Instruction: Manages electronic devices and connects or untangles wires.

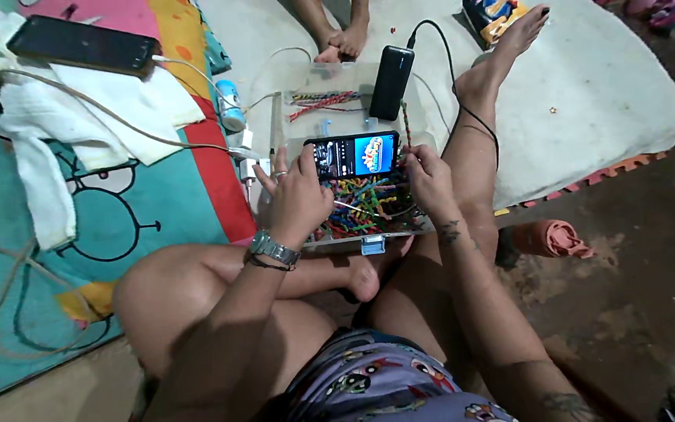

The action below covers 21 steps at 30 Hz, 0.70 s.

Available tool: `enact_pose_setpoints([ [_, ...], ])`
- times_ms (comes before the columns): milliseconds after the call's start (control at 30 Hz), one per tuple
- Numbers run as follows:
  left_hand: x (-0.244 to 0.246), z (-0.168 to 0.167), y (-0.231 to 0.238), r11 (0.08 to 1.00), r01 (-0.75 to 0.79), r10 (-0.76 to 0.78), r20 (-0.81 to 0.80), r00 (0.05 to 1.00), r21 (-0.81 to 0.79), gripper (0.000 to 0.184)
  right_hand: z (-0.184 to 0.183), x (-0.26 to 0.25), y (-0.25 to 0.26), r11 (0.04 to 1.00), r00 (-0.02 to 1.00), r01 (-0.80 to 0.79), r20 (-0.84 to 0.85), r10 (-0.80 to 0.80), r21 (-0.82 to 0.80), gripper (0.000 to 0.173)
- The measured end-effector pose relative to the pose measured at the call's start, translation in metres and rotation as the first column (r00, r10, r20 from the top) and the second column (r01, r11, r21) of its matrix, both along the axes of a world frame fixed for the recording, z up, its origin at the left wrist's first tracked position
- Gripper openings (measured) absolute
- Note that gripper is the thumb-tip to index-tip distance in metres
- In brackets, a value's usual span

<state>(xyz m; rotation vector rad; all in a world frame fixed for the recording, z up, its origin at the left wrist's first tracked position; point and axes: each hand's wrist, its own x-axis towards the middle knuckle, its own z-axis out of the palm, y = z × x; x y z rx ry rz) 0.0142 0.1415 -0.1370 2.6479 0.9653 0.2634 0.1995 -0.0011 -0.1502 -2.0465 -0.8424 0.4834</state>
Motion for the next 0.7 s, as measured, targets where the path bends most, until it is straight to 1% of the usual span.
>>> enact_pose_setpoints([
  [67,0.004,0.003,0.0,1.0,-0.009,0.009,0.009,1.0,-0.019,0.077,-0.004,-0.001,0.001,1.0,0.999,0.004,0.034,-0.004,0.002,0.033],
  [167,0.007,0.0,0.004,0.999,-0.023,0.023,-0.006,1.0,-0.037,0.079,-0.007,-0.001,0.002,1.0,0.999,0.015,0.04,-0.015,0.005,0.034],
  [267,0.006,0.003,0.006,0.997,-0.013,0.011,-0.04,0.999,-0.073,0.076,-0.01,0.0,0.002,1.0,0.998,0.021,0.054,-0.02,-0.008,0.036],
  [333,0.004,0.003,0.006,0.997,-0.01,0.007,-0.042,0.999,-0.072,0.072,-0.01,0.0,0.001,0.999,0.998,0.034,0.044,-0.034,0.018,0.036],
  [400,0.0,0.003,0.004,0.998,0.001,-0.003,-0.025,1.0,-0.057,0.061,-0.011,0.001,-0.002,0.994,0.998,0.063,0.013,-0.065,0.092,0.036],
  [467,-0.008,0.004,0.001,0.999,0.037,-0.037,-0.002,0.999,-0.033,0.041,-0.011,0.0,-0.01,0.982,0.996,0.09,-0.038,-0.085,0.166,0.036],
  [533,-0.019,0.005,-0.001,0.996,0.082,-0.082,0.024,0.996,-0.023,0.021,-0.012,-0.002,-0.021,0.971,0.995,0.1,-0.049,-0.092,0.216,0.038],
  [600,-0.028,0.005,-0.001,0.993,0.105,-0.103,0.037,0.994,-0.051,0.013,-0.015,-0.003,-0.031,0.955,0.993,0.113,-0.053,-0.103,0.273,0.035],
  [700,-0.041,0.004,-0.002,0.983,0.165,-0.163,0.021,0.986,-0.084,0.008,-0.02,-0.003,-0.038,0.917,0.99,0.138,-0.079,-0.117,0.375,0.032],
])
